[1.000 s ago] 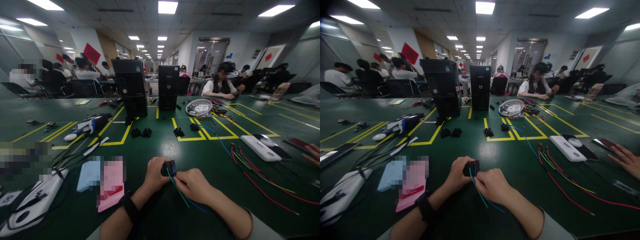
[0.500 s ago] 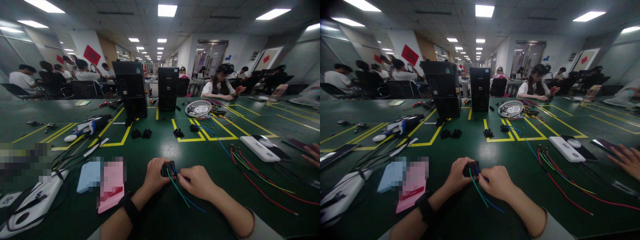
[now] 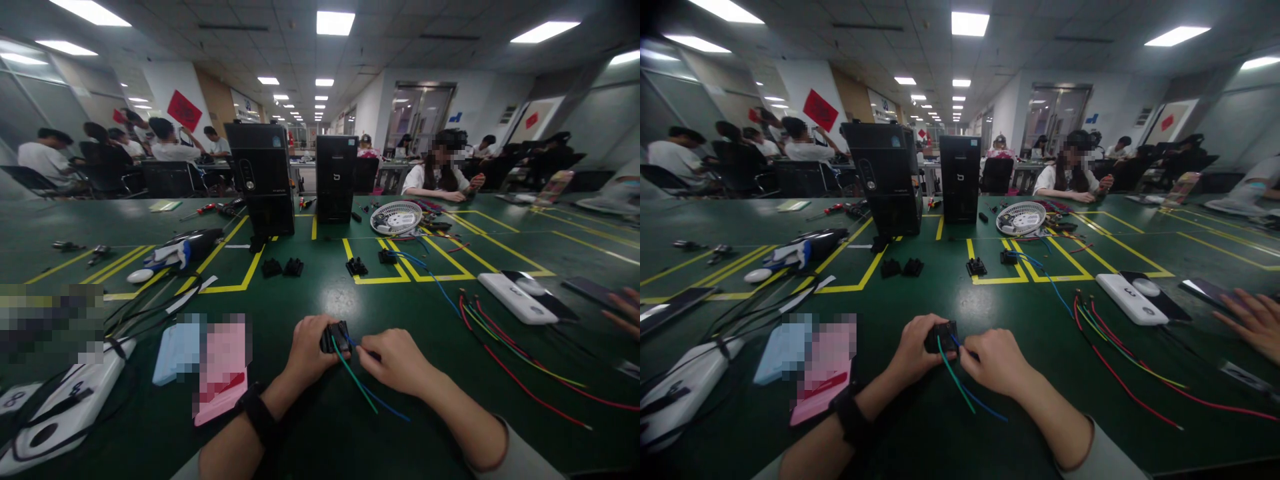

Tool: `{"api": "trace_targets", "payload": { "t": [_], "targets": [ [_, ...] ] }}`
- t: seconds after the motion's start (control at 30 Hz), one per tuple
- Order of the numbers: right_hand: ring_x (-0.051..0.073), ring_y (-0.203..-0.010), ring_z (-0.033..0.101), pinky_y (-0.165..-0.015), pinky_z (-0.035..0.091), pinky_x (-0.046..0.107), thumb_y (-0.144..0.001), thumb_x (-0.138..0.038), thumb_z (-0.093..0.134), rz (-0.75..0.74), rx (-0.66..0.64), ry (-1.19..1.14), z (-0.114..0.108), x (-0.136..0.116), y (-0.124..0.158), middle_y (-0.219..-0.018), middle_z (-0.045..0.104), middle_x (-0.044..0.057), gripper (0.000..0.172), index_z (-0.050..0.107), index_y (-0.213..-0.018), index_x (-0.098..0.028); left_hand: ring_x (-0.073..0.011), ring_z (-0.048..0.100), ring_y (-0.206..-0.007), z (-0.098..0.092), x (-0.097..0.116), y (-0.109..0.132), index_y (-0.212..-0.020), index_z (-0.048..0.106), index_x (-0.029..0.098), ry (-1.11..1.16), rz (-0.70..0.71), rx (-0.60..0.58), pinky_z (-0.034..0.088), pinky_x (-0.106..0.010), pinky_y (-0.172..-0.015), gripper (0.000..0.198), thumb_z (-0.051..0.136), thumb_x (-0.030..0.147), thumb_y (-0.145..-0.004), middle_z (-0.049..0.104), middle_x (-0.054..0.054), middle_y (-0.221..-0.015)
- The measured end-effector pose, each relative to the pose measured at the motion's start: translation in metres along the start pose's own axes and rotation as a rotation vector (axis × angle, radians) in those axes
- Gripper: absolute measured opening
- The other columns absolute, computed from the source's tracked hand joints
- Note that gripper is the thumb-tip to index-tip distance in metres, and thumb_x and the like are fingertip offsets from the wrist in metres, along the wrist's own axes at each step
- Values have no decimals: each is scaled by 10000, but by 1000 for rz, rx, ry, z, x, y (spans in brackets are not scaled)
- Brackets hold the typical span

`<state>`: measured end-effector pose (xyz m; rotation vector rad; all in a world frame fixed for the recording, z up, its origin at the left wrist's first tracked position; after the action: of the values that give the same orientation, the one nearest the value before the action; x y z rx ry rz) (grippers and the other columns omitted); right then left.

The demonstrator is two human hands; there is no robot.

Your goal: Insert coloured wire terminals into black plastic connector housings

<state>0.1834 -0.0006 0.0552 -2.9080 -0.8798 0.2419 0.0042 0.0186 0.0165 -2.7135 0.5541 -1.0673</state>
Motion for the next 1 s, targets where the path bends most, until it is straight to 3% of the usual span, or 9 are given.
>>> {"api": "trace_targets", "payload": {
  "t": [0.17,0.4,0.73,1.0],
  "targets": [
    [89,-499,499,-522,167,268,-917,-308,376,-121,-36,-10,4,-11,0,-598,619,9,348,610,-701,-167,-252,528,-952,-1,1,0,-960,575,246,0,11,0,365,-379,-851,359,700,395,-658,619,-24,-953],
    [131,-525,557,-507,138,273,-899,-341,396,67,-31,120,3,4,0,-604,640,30,354,622,-670,-193,-255,532,-963,0,0,-1,-991,577,247,5,-13,-8,369,-383,-848,363,682,407,-682,623,-26,-972],
    [113,-528,559,-514,171,264,-900,-318,395,-23,-24,12,7,-10,0,-609,649,14,345,629,-682,-189,-259,538,-965,-1,1,0,-988,576,250,18,7,2,381,-378,-854,381,697,394,-657,627,-27,-975],
    [135,-543,565,-500,151,270,-887,-354,398,155,-8,82,5,3,-2,-610,655,24,364,637,-651,-211,-249,533,-964,-2,1,0,-1012,563,255,29,-13,-12,374,-380,-850,350,664,375,-699,619,-22,-990]
  ]
}}
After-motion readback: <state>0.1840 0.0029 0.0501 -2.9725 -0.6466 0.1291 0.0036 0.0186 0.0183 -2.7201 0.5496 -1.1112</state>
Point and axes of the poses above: each hand's wrist, its own y-axis away from the middle knuckle, its own z-axis out of the palm, x = y × z, the point moved 2 cm from there along -y, towards the middle knuckle
